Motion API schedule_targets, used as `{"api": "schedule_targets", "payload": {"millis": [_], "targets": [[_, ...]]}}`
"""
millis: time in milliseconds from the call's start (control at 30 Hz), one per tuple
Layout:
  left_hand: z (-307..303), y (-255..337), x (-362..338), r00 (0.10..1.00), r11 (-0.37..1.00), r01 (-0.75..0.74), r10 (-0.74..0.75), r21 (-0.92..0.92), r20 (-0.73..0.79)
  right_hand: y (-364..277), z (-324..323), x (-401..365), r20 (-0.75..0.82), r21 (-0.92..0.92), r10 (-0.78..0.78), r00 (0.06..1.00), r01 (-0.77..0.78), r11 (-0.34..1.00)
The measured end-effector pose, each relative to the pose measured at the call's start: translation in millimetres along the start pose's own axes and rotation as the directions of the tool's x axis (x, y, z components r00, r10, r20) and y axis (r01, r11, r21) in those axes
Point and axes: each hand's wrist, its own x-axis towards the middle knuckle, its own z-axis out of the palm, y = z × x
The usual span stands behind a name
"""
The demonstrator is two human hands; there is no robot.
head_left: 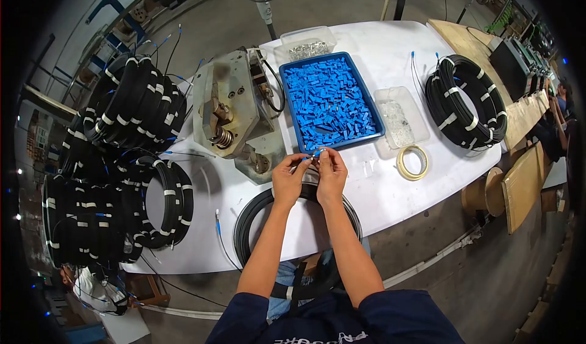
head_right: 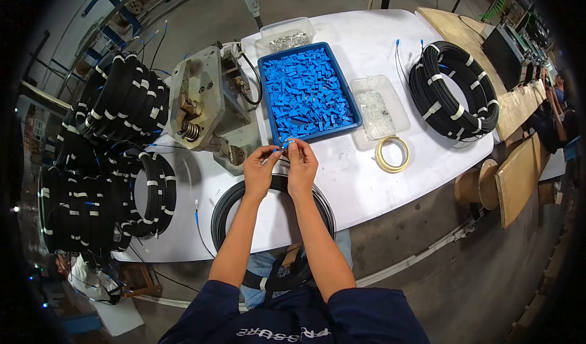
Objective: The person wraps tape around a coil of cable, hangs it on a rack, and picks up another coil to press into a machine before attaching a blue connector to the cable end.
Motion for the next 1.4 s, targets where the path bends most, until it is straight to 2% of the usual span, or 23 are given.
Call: {"api": "schedule_targets", "payload": {"millis": [33, 67, 133, 167, 267, 333, 467, 533, 667, 733, 767, 833, 867, 933, 1067, 1233, 1367, 1400], "targets": [[0, 1, 0, 1.000, 0.996, 0.013, -0.012, 0.092, -0.010, -1, 2, -2, -0.009, -0.023, -0.015, 1.000, 0.014, 1.000], [-1, -1, -1, 1.000, 0.996, 0.014, -0.012, 0.089, -0.016, -2, 3, -2, -0.005, -0.027, -0.011, 1.000, 0.011, 1.000], [-3, -7, -2, 1.000, 0.997, -0.007, 0.008, -0.071, 0.010, 0, 4, -4, 0.052, -0.197, -0.045, 0.998, 0.054, 0.979], [-4, -10, -2, 1.000, 0.997, -0.008, 0.008, -0.072, 0.009, 0, 4, -4, 0.053, -0.198, -0.044, 0.998, 0.054, 0.979], [-3, -5, -4, 0.999, 1.000, -0.022, 0.022, -0.007, 0.050, 1, 3, -2, -0.006, -0.126, -0.027, 1.000, 0.026, 0.992], [-4, -2, -5, 0.998, 0.998, 0.016, -0.012, -0.064, 0.069, 0, 2, -1, -0.029, -0.011, 0.032, 0.999, -0.032, 0.999], [-4, 2, -6, 0.996, 0.991, 0.042, -0.031, -0.127, 0.087, 2, 0, 3, -0.035, 0.001, 0.061, 0.998, -0.061, 0.998], [-5, -2, -7, 0.996, 0.997, -0.042, 0.047, -0.065, 0.081, -3, 2, 2, -0.068, 0.068, 0.154, 0.986, -0.149, 0.987], [-1, -14, -13, 0.997, 0.995, -0.075, 0.077, -0.073, 0.023, -10, 7, 2, -0.105, 0.038, 0.195, 0.975, -0.192, 0.981], [0, -19, -15, 0.994, 0.994, -0.107, 0.108, 0.036, -0.007, -11, 6, 3, -0.138, 0.074, 0.270, 0.953, -0.262, 0.962], [1, -21, -15, 0.995, 0.994, -0.104, 0.104, 0.035, -0.002, -11, 6, 3, -0.143, 0.075, 0.269, 0.952, -0.261, 0.962], [3, -20, -16, 0.981, 0.970, -0.178, 0.188, 0.166, -0.047, -9, 4, 3, -0.097, 0.006, 0.261, 0.960, -0.262, 0.965], [5, -20, -16, 0.982, 0.970, -0.175, 0.185, 0.167, -0.046, -8, 3, 5, -0.105, -0.003, 0.265, 0.959, -0.267, 0.964], [11, -12, -17, 0.958, 0.954, -0.262, 0.275, 0.145, -0.077, -10, 5, 4, -0.121, -0.028, 0.263, 0.957, -0.268, 0.963], [15, -14, -16, 0.950, 0.940, -0.278, 0.300, 0.198, -0.086, -9, 6, 4, -0.145, -0.088, 0.231, 0.962, -0.245, 0.966], [10, -10, -13, 0.969, 0.913, -0.215, 0.244, 0.347, -0.042, -7, 4, 5, -0.147, -0.050, 0.243, 0.959, -0.252, 0.966], [12, 1, -14, 0.965, 0.901, -0.236, 0.262, 0.363, -0.025, -8, 2, 5, -0.176, -0.040, 0.271, 0.946, -0.282, 0.959], [13, 2, -15, 0.964, 0.918, -0.242, 0.265, 0.315, -0.033, -9, 2, 5, -0.176, -0.040, 0.270, 0.947, -0.281, 0.959]]}}
